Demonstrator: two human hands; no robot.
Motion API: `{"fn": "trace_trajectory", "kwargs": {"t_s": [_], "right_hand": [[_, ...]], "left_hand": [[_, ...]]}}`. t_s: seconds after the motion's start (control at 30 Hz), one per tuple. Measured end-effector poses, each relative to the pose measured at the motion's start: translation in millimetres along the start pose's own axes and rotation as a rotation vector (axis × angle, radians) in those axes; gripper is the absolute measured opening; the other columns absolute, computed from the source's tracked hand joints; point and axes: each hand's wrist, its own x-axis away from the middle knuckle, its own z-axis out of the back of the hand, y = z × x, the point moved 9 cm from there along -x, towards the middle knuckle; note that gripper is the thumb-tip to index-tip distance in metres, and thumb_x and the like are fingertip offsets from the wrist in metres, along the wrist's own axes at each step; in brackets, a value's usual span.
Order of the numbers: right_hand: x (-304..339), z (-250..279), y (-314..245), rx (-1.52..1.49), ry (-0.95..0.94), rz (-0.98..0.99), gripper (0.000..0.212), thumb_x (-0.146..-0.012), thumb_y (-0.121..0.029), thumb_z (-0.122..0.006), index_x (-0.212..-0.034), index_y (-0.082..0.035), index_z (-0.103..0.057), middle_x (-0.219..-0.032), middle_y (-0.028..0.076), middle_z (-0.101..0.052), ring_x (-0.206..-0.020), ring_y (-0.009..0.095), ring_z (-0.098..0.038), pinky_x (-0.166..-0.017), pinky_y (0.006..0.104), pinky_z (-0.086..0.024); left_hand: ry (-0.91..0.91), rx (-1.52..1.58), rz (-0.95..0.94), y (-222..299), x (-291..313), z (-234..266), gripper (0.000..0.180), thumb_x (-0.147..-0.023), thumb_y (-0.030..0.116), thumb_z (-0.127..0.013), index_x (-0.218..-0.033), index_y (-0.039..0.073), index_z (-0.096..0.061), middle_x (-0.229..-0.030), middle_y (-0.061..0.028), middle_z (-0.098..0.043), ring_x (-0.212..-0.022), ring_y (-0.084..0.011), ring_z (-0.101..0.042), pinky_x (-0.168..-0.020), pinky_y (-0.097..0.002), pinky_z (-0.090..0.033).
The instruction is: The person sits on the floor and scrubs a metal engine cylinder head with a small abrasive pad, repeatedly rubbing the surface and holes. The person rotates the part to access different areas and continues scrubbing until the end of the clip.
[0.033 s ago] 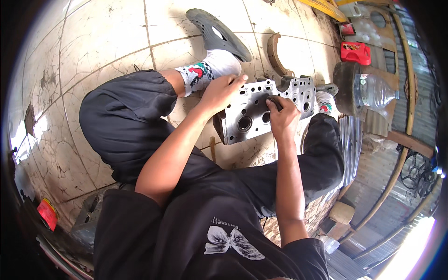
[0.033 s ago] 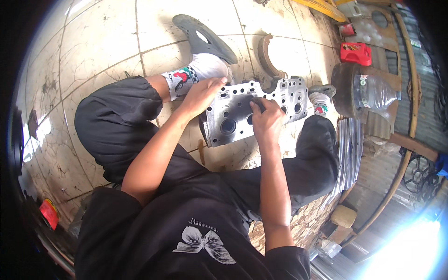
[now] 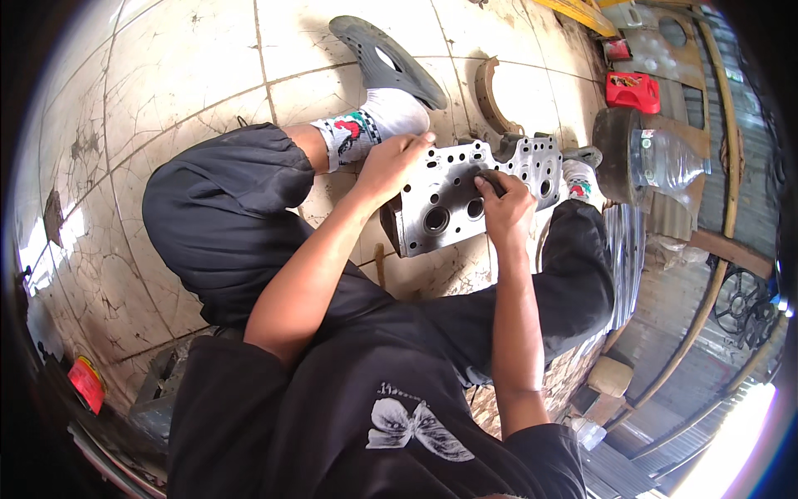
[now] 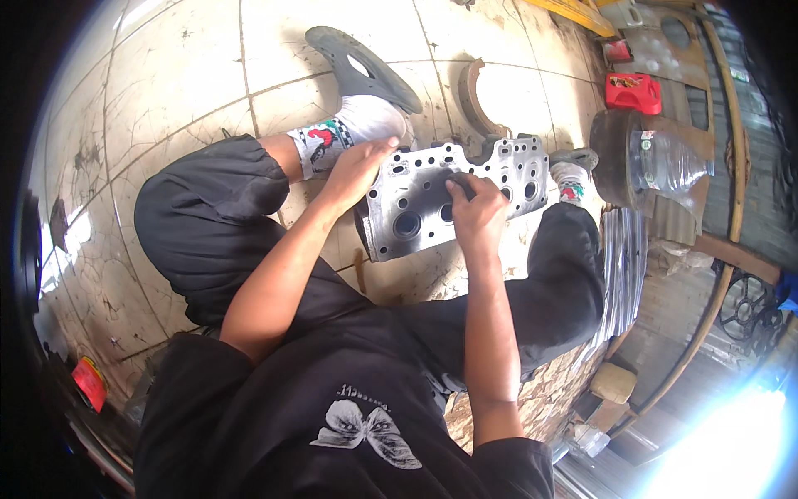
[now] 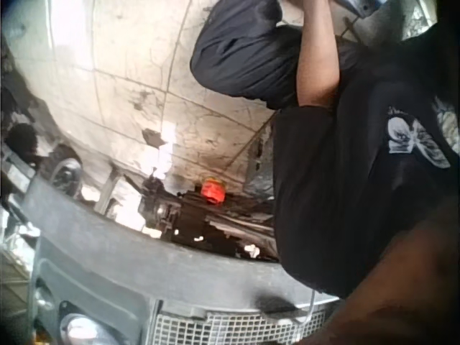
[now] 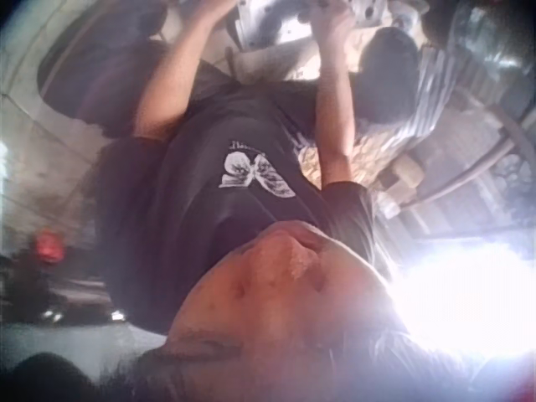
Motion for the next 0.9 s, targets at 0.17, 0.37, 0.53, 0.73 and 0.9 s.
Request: {"fn": "trace_trajectory", "kwargs": {"t_s": [0.17,0.37,0.53,0.73,0.9], "right_hand": [[-5,1,-8,0.073,0.028,0.001,0.023,-0.088,-0.018,-0.084,-0.107,-0.004,-0.082,-0.097,0.017,-0.080,-0.088,0.027,-0.079,-0.081,0.0365,-0.059],[-8,-2,7,-0.009,0.029,-0.049,0.024,-0.087,-0.016,-0.083,-0.107,-0.003,-0.082,-0.100,0.020,-0.079,-0.091,0.033,-0.077,-0.085,0.0397,-0.058],[-12,0,0,0.044,0.022,-0.001,0.024,-0.086,-0.017,-0.083,-0.107,-0.005,-0.083,-0.097,0.020,-0.079,-0.088,0.033,-0.077,-0.084,0.0409,-0.058],[-13,1,-6,0.082,0.030,0.057,0.020,-0.085,-0.015,-0.082,-0.103,-0.004,-0.082,-0.096,0.020,-0.077,-0.086,0.037,-0.075,-0.081,0.0441,-0.057],[-14,4,1,-0.014,0.001,-0.061,0.023,-0.086,-0.016,-0.083,-0.103,-0.002,-0.082,-0.097,0.021,-0.078,-0.088,0.037,-0.076,-0.082,0.0435,-0.057]], "left_hand": [[0.181,0.176,0.060,-13,3,-1,0.058,-0.105,0.050,-0.062,-0.104,-0.007,-0.074,-0.077,-0.0080,-0.068,-0.077,-0.0119,-0.057,-0.073,-0.0337,-0.047],[0.242,0.203,0.028,-13,5,0,0.049,-0.104,0.042,-0.063,-0.087,-0.002,-0.073,-0.064,-0.0003,-0.057,-0.060,-0.0088,-0.050,-0.058,-0.0324,-0.043],[0.293,0.177,0.038,-19,3,2,0.051,-0.103,0.043,-0.064,-0.073,0.002,-0.065,-0.059,0.0012,-0.051,-0.055,-0.0082,-0.047,-0.054,-0.0331,-0.041],[0.334,0.135,0.029,-17,4,3,0.050,-0.103,0.042,-0.064,-0.076,0.000,-0.069,-0.059,-0.0016,-0.058,-0.055,-0.0090,-0.052,-0.056,-0.0334,-0.042],[0.327,0.137,0.056,-19,3,5,0.050,-0.103,0.041,-0.065,-0.076,0.000,-0.069,-0.058,-0.0018,-0.057,-0.056,-0.0097,-0.053,-0.056,-0.0339,-0.043]]}}
